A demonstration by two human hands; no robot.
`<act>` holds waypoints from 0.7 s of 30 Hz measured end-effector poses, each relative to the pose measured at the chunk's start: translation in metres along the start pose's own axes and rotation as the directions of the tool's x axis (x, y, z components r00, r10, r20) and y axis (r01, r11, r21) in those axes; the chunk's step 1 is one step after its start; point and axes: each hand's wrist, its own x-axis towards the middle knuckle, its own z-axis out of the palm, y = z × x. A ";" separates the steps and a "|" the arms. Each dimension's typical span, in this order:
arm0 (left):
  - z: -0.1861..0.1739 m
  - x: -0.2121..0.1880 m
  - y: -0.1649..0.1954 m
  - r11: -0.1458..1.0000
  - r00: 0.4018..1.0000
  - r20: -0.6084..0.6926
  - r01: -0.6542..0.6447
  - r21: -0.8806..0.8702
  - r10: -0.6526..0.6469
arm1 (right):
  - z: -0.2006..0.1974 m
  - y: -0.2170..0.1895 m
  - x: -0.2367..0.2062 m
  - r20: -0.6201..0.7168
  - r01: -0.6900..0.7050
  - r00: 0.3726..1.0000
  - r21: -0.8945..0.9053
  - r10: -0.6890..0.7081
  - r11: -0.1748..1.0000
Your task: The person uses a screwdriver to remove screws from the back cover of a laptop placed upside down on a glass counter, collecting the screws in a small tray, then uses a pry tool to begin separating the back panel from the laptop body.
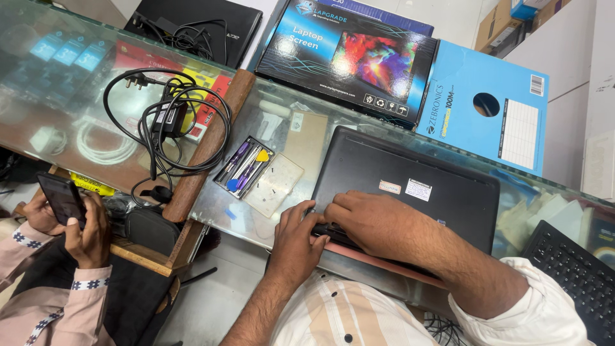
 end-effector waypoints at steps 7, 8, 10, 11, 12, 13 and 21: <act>0.010 0.004 -0.008 0.996 0.991 -0.109 -0.079 -0.037 0.075 | -0.011 -0.001 -0.008 -0.079 0.034 0.996 0.058 -0.030 0.998; 0.010 0.005 -0.011 0.995 0.985 -0.146 -0.099 -0.026 0.094 | -0.012 0.001 -0.009 -0.096 0.043 0.995 0.096 -0.034 0.994; 0.010 0.008 -0.020 0.996 0.971 -0.221 -0.087 0.031 0.092 | -0.016 0.011 -0.010 -0.185 0.020 0.983 0.111 0.001 0.994; 0.007 0.011 -0.026 0.996 0.963 -0.259 -0.053 0.075 0.071 | -0.019 0.018 -0.010 -0.227 0.011 0.974 0.119 0.017 0.993; 0.005 0.013 -0.033 0.993 0.954 -0.296 -0.018 0.119 0.053 | -0.021 0.027 -0.008 -0.276 -0.006 0.961 0.099 0.034 0.995; 0.001 0.015 -0.040 0.989 0.951 -0.310 0.021 0.145 0.025 | -0.024 0.036 -0.005 -0.326 -0.026 0.944 0.079 0.050 0.997; -0.012 0.021 -0.060 0.976 0.916 -0.399 0.056 0.212 0.034 | -0.025 0.086 0.028 -0.429 -0.187 0.880 0.084 0.205 0.979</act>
